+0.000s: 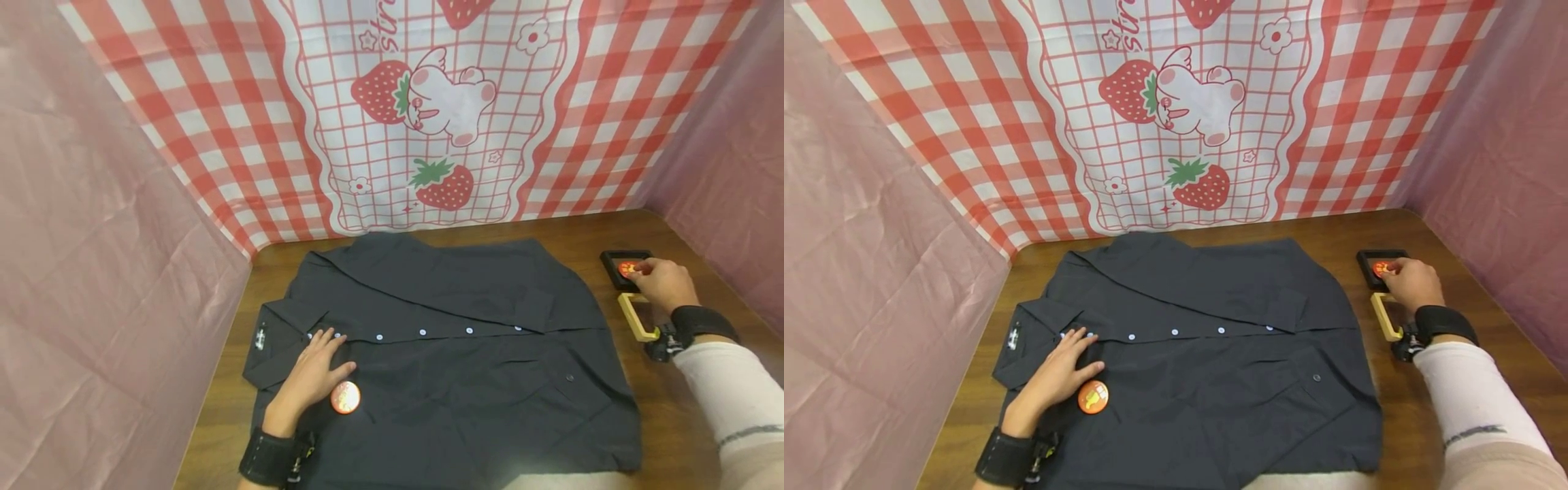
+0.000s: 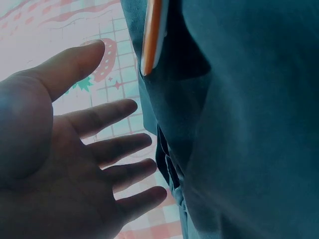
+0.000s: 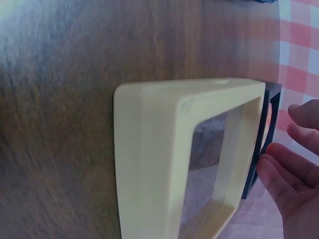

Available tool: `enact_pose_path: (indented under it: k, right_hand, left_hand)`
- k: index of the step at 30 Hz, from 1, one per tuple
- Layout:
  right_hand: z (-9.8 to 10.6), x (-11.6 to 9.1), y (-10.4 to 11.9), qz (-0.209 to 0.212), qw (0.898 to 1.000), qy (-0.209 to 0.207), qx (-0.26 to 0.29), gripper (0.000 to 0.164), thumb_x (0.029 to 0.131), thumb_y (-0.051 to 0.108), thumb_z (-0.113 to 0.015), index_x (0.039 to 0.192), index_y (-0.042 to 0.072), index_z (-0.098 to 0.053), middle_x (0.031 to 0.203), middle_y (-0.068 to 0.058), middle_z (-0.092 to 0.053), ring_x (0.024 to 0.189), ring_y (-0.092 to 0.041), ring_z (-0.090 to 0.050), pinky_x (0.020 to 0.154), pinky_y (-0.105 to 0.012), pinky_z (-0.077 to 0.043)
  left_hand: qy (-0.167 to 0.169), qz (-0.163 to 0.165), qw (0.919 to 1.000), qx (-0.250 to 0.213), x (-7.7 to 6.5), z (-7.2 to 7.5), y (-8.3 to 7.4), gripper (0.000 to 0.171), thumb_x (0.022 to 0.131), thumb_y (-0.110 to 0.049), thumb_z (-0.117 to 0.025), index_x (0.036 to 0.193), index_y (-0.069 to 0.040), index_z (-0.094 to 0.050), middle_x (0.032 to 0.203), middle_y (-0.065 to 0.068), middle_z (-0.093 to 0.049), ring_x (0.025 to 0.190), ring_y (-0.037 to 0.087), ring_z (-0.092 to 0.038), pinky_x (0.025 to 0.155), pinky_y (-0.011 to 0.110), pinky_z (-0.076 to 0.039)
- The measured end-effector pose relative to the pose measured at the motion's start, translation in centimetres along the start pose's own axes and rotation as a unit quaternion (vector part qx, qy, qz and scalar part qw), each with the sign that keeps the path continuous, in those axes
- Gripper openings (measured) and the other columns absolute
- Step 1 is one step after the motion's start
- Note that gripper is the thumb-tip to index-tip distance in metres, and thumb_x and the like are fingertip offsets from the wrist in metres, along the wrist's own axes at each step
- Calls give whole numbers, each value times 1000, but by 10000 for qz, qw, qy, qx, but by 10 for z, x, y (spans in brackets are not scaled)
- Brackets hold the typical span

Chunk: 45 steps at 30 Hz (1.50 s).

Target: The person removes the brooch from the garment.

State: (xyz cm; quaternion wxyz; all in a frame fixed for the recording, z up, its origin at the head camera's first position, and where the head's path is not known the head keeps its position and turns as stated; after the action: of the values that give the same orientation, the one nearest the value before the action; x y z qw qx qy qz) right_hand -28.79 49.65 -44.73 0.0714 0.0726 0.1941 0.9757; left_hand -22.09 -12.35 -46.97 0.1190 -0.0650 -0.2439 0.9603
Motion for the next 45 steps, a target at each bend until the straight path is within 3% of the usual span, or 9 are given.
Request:
enact_pose_path:
  k: [11,17,23,31,38,45]
  right_hand:
    - [-1,-3,6,-254,9992,-11,305,50,99,29,-51,122,-15,-50,108,-41,-55,93,-54,-55,73,-59,-44]
    - [-1,-5,12,-62,9991,-164,377,49,99,28,-49,123,-15,-49,106,-41,-57,93,-54,-56,74,-60,-44]
    - [-6,-5,18,-4,9992,56,394,52,102,29,-43,129,-16,-42,113,-43,-52,101,-58,-51,81,-65,-42]
    - [-6,-11,25,185,9989,6,437,56,102,31,-44,133,-16,-39,110,-43,-50,96,-56,-51,77,-63,-41]
    - [-12,-13,36,199,9980,208,571,72,102,46,-39,142,-13,-31,131,-46,-35,115,-62,-38,90,-71,-34]
    - [-21,-16,47,261,9966,553,558,78,102,51,-33,151,-8,-17,144,-47,-22,130,-65,-19,99,-76,-20]
  left_hand:
    - [-64,11,9999,-152,0,0,-1,64,88,-28,-69,141,0,-47,150,23,-42,144,44,-29,113,61,-28]
    - [-21,135,9998,-160,0,-2,1,65,89,-30,-68,143,0,-45,152,24,-39,146,45,-26,114,62,-25]
    - [44,171,9998,-69,0,-4,2,68,89,-32,-67,141,6,-45,152,28,-36,145,45,-26,115,61,-26]
    - [2,192,9996,-223,1,-4,2,67,89,-32,-67,144,0,-44,154,26,-34,146,45,-23,114,64,-23]
    - [-5,193,9995,-248,1,-3,2,69,89,-32,-67,145,0,-42,155,25,-32,148,43,-21,114,64,-22]
    - [25,142,9996,-229,1,-3,1,71,90,-32,-67,148,-2,-39,157,24,-29,148,43,-18,114,67,-20]
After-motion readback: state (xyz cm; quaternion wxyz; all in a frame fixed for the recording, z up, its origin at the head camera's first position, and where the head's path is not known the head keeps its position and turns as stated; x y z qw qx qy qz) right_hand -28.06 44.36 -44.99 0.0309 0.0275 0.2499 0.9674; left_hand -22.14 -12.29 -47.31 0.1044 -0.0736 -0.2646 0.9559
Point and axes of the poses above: each hand's wrist, its own x-axis towards the middle knuckle, its own z-axis out of the back of the hand, y = z × x, the point moved 9 cm from there along x, towards the middle knuckle
